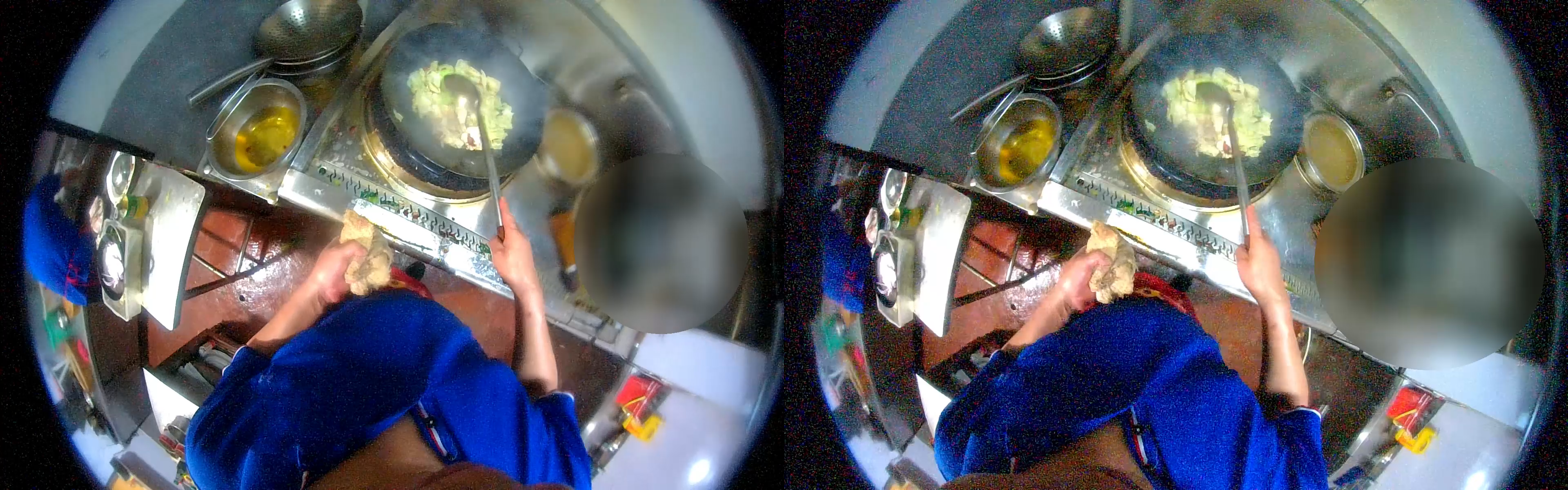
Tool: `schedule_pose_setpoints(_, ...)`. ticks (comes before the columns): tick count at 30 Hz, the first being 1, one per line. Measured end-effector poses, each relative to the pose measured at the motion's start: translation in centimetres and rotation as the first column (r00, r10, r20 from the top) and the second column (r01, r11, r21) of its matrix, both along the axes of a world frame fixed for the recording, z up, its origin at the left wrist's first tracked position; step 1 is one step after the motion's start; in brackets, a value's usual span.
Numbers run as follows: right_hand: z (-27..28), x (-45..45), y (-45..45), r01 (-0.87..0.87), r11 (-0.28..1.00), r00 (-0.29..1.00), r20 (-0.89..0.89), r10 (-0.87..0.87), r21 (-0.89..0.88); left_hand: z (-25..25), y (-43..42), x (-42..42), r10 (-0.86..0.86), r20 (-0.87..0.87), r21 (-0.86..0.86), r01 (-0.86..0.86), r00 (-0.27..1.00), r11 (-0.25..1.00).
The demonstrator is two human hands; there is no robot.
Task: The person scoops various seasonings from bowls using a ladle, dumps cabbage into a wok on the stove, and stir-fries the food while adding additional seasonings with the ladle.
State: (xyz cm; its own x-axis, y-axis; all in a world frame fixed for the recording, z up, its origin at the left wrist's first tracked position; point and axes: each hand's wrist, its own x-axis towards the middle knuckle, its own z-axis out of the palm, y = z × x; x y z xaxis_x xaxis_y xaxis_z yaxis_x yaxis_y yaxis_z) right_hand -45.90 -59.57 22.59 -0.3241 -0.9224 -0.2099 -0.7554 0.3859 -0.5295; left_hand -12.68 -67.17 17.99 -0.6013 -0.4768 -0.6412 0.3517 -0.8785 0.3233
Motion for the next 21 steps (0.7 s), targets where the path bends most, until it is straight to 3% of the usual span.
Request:
schedule_pose_setpoints(2,-0.3,1.3,0.8,0.065,0.997,0.997,-0.035,-0.066,-0.046,-0.9,0.0,0.0,-0.017,0.001,-0.035,0.017,1.000,0.999)
schedule_pose_setpoints(6,-1.7,1.3,-0.6,-0.016,0.999,1.000,-0.015,0.016,0.037,-1.4,-0.3,0.5,-0.114,0.213,-0.033,0.124,0.970,0.992)
schedule_pose_setpoints(7,-0.5,0.6,-1.3,-0.024,0.999,1.000,-0.016,0.025,0.035,-2.4,-0.1,0.5,-0.094,0.131,-0.031,0.099,0.987,0.995)
schedule_pose_setpoints(9,0.2,-1.3,-2.7,-0.032,0.998,0.999,-0.032,0.034,0.058,-3.6,0.2,0.9,-0.103,0.127,-0.012,0.105,0.987,0.994)
schedule_pose_setpoints(12,-3.6,-3.6,-5.5,0.078,0.989,0.981,-0.166,-0.099,-0.125,-3.1,0.6,1.0,-0.046,0.077,-0.028,0.048,0.996,0.998)
schedule_pose_setpoints(13,-4.4,-3.0,-7.0,0.145,0.984,0.973,-0.166,-0.161,-0.103,-2.6,0.8,1.0,-0.014,0.053,-0.039,0.016,0.999,0.999)
schedule_pose_setpoints(16,-5.3,-0.9,-9.2,0.249,0.966,0.953,0.164,-0.256,0.066,-1.3,0.7,1.4,-0.061,0.039,-0.048,0.063,0.997,0.997)
schedule_pose_setpoints(18,-6.3,-0.9,-7.7,0.058,0.996,0.996,0.076,-0.052,-0.072,-1.1,0.7,1.6,-0.041,0.024,-0.088,0.043,0.999,0.995)
schedule_pose_setpoints(20,-2.8,1.1,-4.2,-0.101,0.983,0.992,-0.091,0.088,-0.151,-0.9,1.0,1.8,-0.002,0.038,-0.087,0.006,0.999,0.996)
schedule_pose_setpoints(21,-1.6,2.2,-2.3,-0.112,0.980,0.992,-0.068,0.102,-0.166,-0.6,1.1,1.8,0.028,0.059,-0.074,-0.023,0.998,0.997)
